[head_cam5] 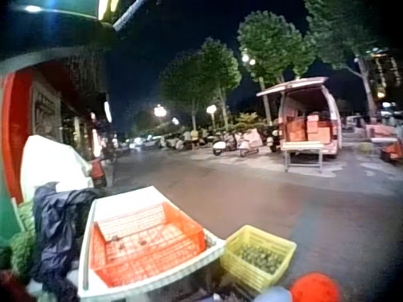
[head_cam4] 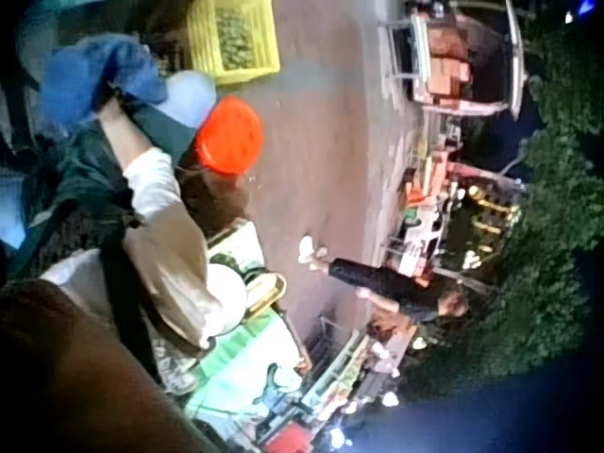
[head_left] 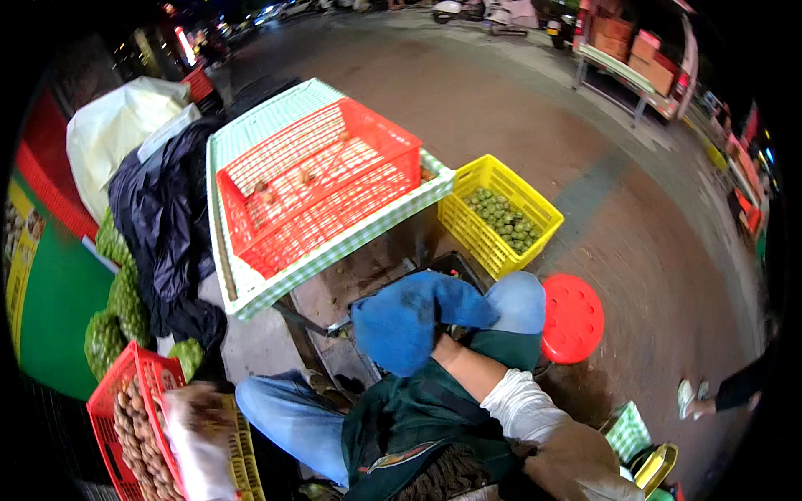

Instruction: The person sits at an outdoor market stall and wipes individual nuts with a blue cloth, placing them into a red crate. They occasionally adjust crates and remove gloves before resuming the wiping process.

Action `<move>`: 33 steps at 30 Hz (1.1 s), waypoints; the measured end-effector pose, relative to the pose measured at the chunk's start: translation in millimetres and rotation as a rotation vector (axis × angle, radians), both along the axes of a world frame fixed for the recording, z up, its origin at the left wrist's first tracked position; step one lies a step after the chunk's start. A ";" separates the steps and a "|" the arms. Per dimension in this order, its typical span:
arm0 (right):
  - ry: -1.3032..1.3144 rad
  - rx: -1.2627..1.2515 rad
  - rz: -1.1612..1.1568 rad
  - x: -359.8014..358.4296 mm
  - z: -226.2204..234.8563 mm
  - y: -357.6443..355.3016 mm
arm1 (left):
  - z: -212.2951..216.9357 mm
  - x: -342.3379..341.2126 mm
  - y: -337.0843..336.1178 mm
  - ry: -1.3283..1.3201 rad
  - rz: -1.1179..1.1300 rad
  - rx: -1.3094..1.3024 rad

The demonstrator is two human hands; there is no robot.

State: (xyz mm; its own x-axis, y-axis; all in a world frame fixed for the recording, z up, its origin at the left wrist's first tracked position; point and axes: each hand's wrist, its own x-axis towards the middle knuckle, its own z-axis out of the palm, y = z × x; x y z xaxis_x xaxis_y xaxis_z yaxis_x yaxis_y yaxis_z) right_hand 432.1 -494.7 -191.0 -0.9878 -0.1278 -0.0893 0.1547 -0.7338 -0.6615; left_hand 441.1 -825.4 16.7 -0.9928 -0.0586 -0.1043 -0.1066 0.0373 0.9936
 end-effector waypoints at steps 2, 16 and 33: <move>0.096 0.384 -0.128 -10.6 9.5 -1.2 | -20.0 14.1 35.8 0.083 -0.298 -0.491; 1.026 2.307 0.250 -78.5 69.8 -3.4 | -153.4 -37.3 151.7 0.107 -0.201 0.317; 0.534 1.067 -0.096 -40.3 14.6 -32.0 | -187.6 -53.9 169.1 0.458 -0.284 -0.472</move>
